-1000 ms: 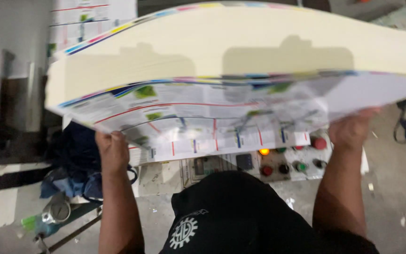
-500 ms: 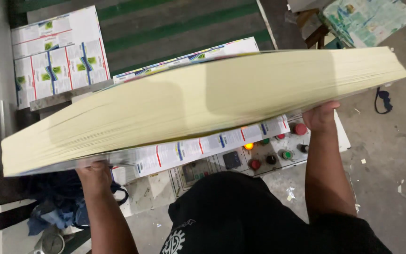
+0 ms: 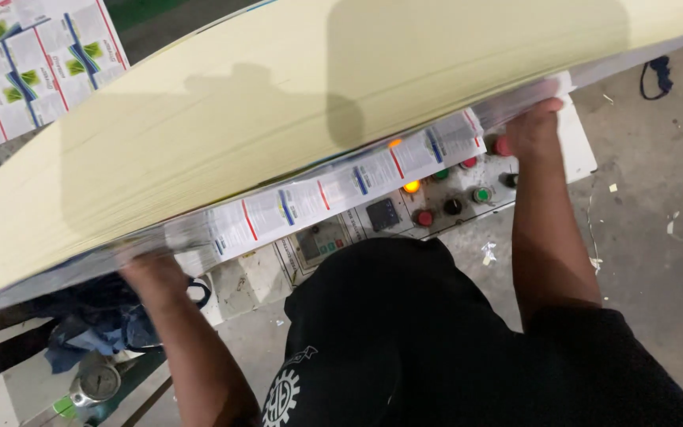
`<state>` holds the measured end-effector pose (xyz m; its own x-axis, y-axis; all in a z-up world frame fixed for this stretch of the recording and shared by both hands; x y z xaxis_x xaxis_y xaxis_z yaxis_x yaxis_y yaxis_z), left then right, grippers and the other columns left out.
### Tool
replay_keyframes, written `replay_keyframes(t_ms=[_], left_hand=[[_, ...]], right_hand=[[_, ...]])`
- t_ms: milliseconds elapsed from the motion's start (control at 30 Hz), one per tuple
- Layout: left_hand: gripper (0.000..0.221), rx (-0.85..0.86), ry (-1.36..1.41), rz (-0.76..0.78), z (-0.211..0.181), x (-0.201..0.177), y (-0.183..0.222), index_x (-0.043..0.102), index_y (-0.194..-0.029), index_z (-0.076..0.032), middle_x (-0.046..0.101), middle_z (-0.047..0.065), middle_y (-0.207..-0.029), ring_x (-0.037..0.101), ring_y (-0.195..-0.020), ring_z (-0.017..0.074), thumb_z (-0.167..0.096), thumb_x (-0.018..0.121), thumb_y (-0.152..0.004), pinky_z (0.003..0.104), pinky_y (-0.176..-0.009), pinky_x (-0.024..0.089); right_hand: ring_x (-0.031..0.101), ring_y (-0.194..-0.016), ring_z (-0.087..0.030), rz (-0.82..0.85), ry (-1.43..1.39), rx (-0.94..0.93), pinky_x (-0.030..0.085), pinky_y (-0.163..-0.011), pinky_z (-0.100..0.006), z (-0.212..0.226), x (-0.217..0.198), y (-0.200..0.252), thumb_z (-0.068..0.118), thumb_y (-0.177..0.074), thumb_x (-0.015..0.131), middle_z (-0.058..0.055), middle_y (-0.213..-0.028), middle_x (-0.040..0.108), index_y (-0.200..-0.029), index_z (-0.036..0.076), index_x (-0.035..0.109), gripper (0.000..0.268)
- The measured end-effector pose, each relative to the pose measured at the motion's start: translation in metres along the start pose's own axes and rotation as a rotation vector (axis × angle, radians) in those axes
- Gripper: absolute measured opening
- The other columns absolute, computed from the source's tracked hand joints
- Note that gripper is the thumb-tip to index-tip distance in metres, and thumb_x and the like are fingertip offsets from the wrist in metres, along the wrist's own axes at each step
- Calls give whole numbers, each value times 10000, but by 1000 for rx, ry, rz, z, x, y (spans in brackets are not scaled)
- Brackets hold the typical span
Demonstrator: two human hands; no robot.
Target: Organizes and moves large stacks of printed sheets from a machine to a storage area.
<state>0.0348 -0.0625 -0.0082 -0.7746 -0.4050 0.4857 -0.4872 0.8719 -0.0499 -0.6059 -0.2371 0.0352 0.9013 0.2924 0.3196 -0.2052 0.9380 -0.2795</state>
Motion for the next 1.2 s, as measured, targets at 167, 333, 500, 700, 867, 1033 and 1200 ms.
replay_keyframes(t_ms=[167,333,500,700,867,1033,1200], left_hand=[[797,210,-146,264,-20,45,14,353,-1620,-108,445,109,-1654,477,-1521,277,-569,634,-1033,480,-1288,427],[867,16,-104,-33,44,-37,-1,433,-1533,6,523,147,-1531,531,-1410,310,-562,747,-957,479,-1221,451],[905,140,-124,-16,39,-30,6,443,-1517,42,531,160,-1520,542,-1420,315,-592,721,-934,481,-1242,465],[782,267,-214,-9,31,-16,-4,399,-1455,6,530,163,-1440,554,-1362,316,-611,573,-1007,485,-1186,512],[520,386,-1001,-152,2,-12,6,494,-1277,111,600,186,-1164,578,-1059,239,-381,367,-1170,405,-972,488],[565,66,-622,-215,-66,71,6,554,-1268,141,691,177,-1130,681,-964,216,-393,523,-1086,378,-848,572],[728,-200,-564,-168,-25,56,-22,588,-1345,162,723,175,-1192,701,-973,175,-507,613,-1059,338,-847,577]], right_hand=[[481,-1475,-251,-161,-50,42,389,-1240,-453,-46,-37,19,825,-867,601,-76,-1554,496,-1578,39,373,1084],[458,-1510,-263,-169,-43,-6,385,-1307,-469,-44,-20,13,800,-882,588,-78,-1629,446,-1628,70,304,1082],[463,-1535,-297,-230,13,-64,398,-1285,-483,-45,-19,15,797,-933,536,-119,-1613,456,-1617,43,299,1046],[464,-1535,-253,-287,47,-143,414,-1315,-454,-49,-29,12,785,-942,492,-114,-1636,419,-1609,53,308,1007],[606,-1220,-281,-600,80,-63,581,-1076,-440,-63,-72,11,661,-1004,524,-165,-1322,545,-1340,26,360,737],[617,-1228,-257,-579,416,114,566,-1059,-394,9,-21,-7,678,-1035,570,-188,-1319,616,-1378,-79,479,837],[671,-1132,-232,-563,669,525,559,-930,-381,-16,1,-38,780,-874,577,-200,-1263,698,-1376,-52,588,973]])
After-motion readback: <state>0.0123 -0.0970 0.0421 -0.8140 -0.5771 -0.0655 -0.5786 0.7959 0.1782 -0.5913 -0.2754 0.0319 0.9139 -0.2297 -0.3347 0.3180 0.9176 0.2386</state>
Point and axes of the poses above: each hand's wrist, its own y-axis away from the middle knuckle, its own x-axis out of the palm, z = x × y, the point moved 8 cm from there along -y, towards the middle knuckle
